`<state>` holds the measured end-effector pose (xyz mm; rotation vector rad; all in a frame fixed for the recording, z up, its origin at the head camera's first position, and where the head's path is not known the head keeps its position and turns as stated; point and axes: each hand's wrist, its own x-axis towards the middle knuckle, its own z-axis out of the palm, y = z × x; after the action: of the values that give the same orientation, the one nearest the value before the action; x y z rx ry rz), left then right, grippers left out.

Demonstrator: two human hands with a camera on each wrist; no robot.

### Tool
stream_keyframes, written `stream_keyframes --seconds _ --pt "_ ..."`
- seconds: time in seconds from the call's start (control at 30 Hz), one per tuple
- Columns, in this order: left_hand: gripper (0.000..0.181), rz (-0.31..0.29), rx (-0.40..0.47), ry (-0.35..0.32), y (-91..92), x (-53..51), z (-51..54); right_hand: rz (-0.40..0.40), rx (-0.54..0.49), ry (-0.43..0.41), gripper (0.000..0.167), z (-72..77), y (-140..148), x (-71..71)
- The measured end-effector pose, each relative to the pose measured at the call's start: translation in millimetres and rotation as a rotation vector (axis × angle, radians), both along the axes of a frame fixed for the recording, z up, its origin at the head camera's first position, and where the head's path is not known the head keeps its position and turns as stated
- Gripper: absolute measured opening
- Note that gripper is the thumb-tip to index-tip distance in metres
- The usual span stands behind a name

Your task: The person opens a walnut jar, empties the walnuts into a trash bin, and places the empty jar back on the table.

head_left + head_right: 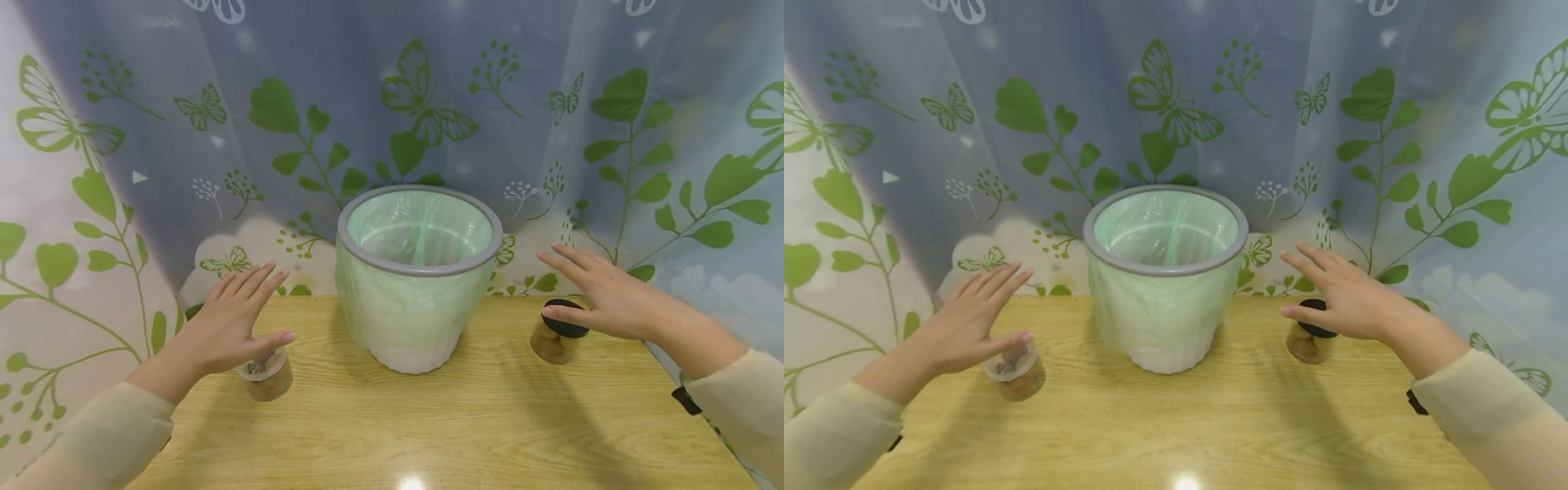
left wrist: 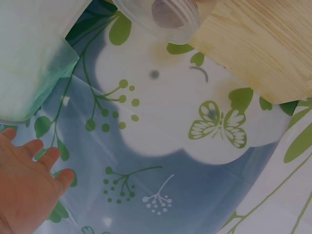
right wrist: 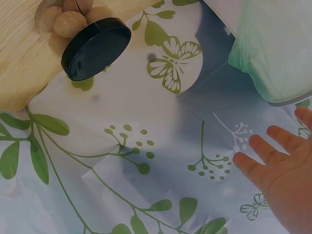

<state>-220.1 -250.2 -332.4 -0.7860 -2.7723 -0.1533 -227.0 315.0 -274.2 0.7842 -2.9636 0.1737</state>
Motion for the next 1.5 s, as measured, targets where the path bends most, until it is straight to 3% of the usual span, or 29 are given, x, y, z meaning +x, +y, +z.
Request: stream_keyframes --seconds 0.87,1.23,1.5 --pt "0.086 -0.037 0.221 -0.005 -11.2 3.8 -20.9 -0.019 -0.151 -0.005 0.083 -20.4 4 2.8" --pt "0.085 -0.021 0.253 0.028 -18.0 6.1 -34.7 -0.009 -0.191 -0.056 0.083 -31.2 4 3.1" --pt "0.084 -0.01 0.315 -0.053 -19.7 5.9 -41.3 0.004 -0.26 -0.07 0.086 -47.5 6 3.5"
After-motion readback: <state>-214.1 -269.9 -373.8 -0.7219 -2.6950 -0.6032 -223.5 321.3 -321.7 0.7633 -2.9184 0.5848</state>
